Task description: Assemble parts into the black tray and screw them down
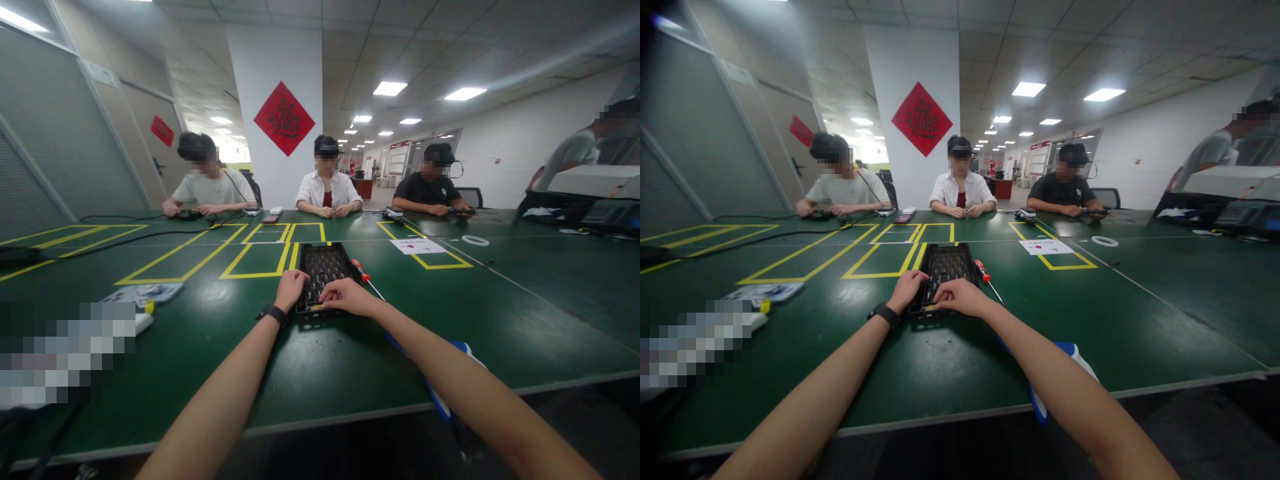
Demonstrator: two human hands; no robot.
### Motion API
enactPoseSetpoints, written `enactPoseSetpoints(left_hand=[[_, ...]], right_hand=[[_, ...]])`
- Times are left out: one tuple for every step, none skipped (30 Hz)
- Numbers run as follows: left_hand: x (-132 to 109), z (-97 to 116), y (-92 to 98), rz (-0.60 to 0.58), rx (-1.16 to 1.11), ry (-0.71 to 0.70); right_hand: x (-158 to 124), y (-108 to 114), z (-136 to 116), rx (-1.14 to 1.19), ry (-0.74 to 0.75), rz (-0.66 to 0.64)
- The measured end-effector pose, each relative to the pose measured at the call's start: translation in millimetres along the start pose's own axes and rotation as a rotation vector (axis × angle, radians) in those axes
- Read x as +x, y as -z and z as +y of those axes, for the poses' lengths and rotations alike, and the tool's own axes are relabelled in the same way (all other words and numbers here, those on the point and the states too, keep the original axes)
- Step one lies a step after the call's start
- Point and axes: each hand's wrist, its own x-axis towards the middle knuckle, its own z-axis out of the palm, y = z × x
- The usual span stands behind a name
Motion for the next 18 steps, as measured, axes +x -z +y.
enactPoseSetpoints(left_hand=[[0.0, 0.2, 0.2, -0.003, 0.000, 0.000], [0.0, 0.4, 0.4, -0.004, 0.001, 0.000], [-0.1, 0.6, 0.6, -0.005, 0.000, -0.001], [-0.1, 0.6, 0.7, -0.004, -0.002, 0.001], [-0.1, 0.6, 0.7, -0.003, -0.005, 0.003], [-0.1, 0.4, 0.7, -0.003, -0.008, 0.006], [-0.1, 0.2, 0.6, -0.002, -0.012, 0.006], [0.0, 0.0, 0.4, 0.001, -0.015, 0.006], [0.0, -0.2, 0.2, 0.004, -0.016, 0.002], [0.0, -0.4, 0.1, 0.007, -0.017, -0.002], [-0.1, -0.4, 0.1, 0.009, -0.018, -0.006], [-0.2, -0.3, 0.2, 0.008, -0.020, -0.009], [-0.4, -0.2, 0.3, 0.006, -0.021, -0.010], [-0.6, 0.0, 0.5, 0.002, -0.022, -0.009], [-0.9, 0.2, 0.7, 0.000, -0.023, -0.006], [-1.1, 0.3, 1.0, 0.000, -0.026, -0.003], [-1.3, 0.5, 1.2, 0.000, -0.028, -0.001], [-1.4, 0.5, 1.3, 0.001, -0.030, 0.001]], right_hand=[[0.1, 0.0, -0.1, 0.002, 0.000, -0.001], [0.2, 0.0, -0.1, 0.004, 0.000, -0.001], [0.3, 0.0, 0.0, 0.005, -0.002, -0.001], [0.5, 0.0, 0.3, 0.006, -0.004, -0.001], [0.7, 0.0, 0.7, 0.007, -0.006, -0.002], [1.0, -0.1, 1.4, 0.010, -0.009, -0.005], [1.2, -0.2, 2.2, 0.010, -0.011, -0.008], [1.4, -0.3, 3.0, 0.007, -0.012, -0.014], [1.6, -0.4, 3.8, 0.001, -0.013, -0.018], [1.8, -0.5, 4.5, -0.008, -0.013, -0.018], [1.9, -0.6, 5.0, -0.021, -0.011, -0.015], [2.0, -0.7, 5.2, -0.040, -0.006, -0.008], [2.1, -0.6, 5.1, -0.061, 0.004, -0.002], [2.1, -0.5, 4.8, -0.086, 0.017, 0.004], [2.1, -0.2, 4.1, -0.111, 0.033, 0.009], [2.0, 0.1, 3.2, -0.133, 0.047, 0.011], [1.9, 0.5, 2.2, -0.150, 0.058, 0.011], [1.8, 0.9, 1.0, -0.162, 0.064, 0.009]])
